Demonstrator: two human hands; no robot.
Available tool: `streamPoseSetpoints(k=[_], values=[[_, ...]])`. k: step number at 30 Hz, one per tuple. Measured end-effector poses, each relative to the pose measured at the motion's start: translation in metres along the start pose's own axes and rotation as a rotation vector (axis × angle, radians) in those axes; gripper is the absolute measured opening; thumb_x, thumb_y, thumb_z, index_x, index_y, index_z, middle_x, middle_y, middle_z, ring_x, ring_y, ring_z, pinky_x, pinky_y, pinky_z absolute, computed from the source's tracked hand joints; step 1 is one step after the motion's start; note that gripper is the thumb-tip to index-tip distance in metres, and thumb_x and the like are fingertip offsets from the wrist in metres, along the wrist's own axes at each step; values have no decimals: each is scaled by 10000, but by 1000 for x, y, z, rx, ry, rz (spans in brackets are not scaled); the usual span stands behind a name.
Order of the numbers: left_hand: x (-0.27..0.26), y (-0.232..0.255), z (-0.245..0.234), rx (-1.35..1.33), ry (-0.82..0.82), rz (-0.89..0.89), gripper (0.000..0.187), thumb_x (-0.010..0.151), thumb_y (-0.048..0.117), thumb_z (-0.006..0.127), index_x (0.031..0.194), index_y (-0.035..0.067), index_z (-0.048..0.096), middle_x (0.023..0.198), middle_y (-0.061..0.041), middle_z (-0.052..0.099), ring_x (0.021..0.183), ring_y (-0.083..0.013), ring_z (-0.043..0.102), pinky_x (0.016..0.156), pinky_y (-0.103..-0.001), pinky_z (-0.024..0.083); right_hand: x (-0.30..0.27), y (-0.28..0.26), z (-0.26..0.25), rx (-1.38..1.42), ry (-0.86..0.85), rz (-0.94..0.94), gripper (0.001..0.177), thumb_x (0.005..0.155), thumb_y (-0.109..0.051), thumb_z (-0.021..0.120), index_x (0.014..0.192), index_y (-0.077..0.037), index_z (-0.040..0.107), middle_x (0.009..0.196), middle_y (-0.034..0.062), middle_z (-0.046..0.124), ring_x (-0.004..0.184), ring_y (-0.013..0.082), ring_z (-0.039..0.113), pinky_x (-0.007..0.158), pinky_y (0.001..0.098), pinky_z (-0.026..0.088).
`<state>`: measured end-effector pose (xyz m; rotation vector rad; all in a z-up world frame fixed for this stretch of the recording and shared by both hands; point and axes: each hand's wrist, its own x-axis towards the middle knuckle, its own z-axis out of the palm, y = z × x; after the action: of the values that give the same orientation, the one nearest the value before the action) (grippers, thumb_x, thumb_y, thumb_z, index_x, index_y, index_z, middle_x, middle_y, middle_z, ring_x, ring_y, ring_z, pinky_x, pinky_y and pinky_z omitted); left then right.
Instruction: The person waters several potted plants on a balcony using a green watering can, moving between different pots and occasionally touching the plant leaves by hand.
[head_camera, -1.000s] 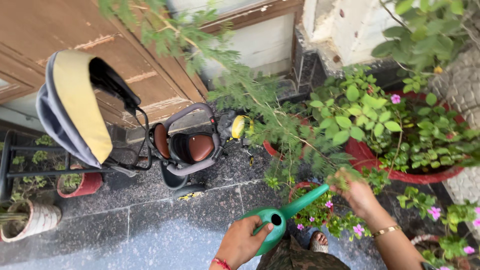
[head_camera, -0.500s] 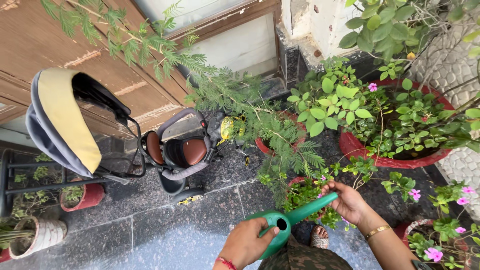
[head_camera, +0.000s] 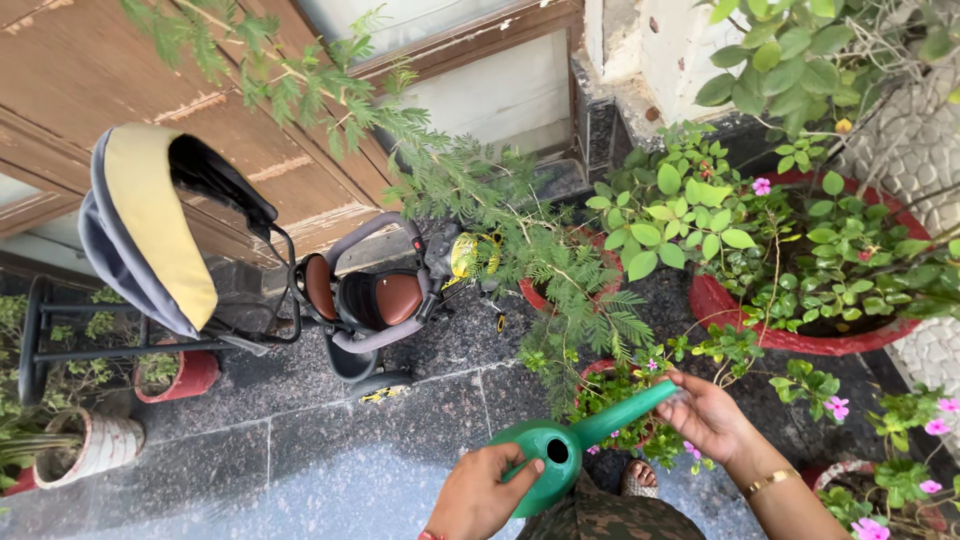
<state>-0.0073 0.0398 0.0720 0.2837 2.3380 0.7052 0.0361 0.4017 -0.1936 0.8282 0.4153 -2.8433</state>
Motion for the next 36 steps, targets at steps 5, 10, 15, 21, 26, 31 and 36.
streamPoseSetpoints(k=[5, 10, 15, 21, 26, 31, 36], values=[[12, -26, 21, -123, 109, -23, 425, 875, 486, 701, 831, 63, 717, 697, -168, 672, 705, -319, 714, 692, -440, 539, -24, -8, 11, 57, 48, -1, 196, 1065, -177, 388, 996, -71, 537, 940, 74, 594, 849, 175, 615, 762, 309, 592], [23, -44, 31, -175, 187, -58, 426, 873, 503, 708, 865, 77, 725, 750, -169, 697, 777, -333, 728, 717, -442, 541, -52, -46, 85, 67, -12, -115, 212, 1093, -121, 344, 1013, 0, 499, 963, 107, 595, 872, 158, 603, 774, 243, 594], [26, -48, 20, -201, 227, -35, 460, 885, 506, 702, 817, 51, 693, 674, -182, 646, 683, -350, 694, 657, -451, 511, -29, -104, 203, 33, -311, -203, 269, 1190, -174, 393, 1013, -17, 522, 968, 109, 588, 920, 210, 610, 865, 327, 594], [33, -45, 1, -233, 238, -15, 503, 894, 522, 703, 776, 35, 652, 630, -166, 613, 628, -345, 659, 618, -455, 494, 58, -140, 328, -403, -459, -149, 254, 1184, -167, 432, 1008, -17, 536, 1009, 121, 610, 940, 235, 624, 940, 384, 581], [40, -46, -12, -249, 227, 14, 515, 897, 525, 705, 769, 31, 633, 629, -169, 607, 628, -353, 653, 619, -451, 492, 109, -137, 402, -1130, -136, -50, 276, 1116, -205, 436, 1041, 22, 574, 1051, 150, 647, 1032, 268, 657, 995, 413, 583], [45, -51, -24, -267, 194, -13, 511, 890, 528, 707, 768, 38, 633, 621, -169, 605, 620, -343, 658, 610, -450, 488, 129, -136, 434, -1535, 27, -16, 378, 1090, -174, 384, 1160, 108, 624, 1148, 248, 702, 1088, 331, 706, 990, 417, 582], [51, -59, -29, -287, 214, -23, 522, 896, 522, 707, 757, 25, 626, 608, -166, 603, 593, -331, 638, 597, -447, 478, 140, -139, 439, -1811, 70, -80, 407, 1097, -186, 394, 1161, 100, 677, 1165, 228, 736, 1082, 293, 720, 979, 393, 579]])
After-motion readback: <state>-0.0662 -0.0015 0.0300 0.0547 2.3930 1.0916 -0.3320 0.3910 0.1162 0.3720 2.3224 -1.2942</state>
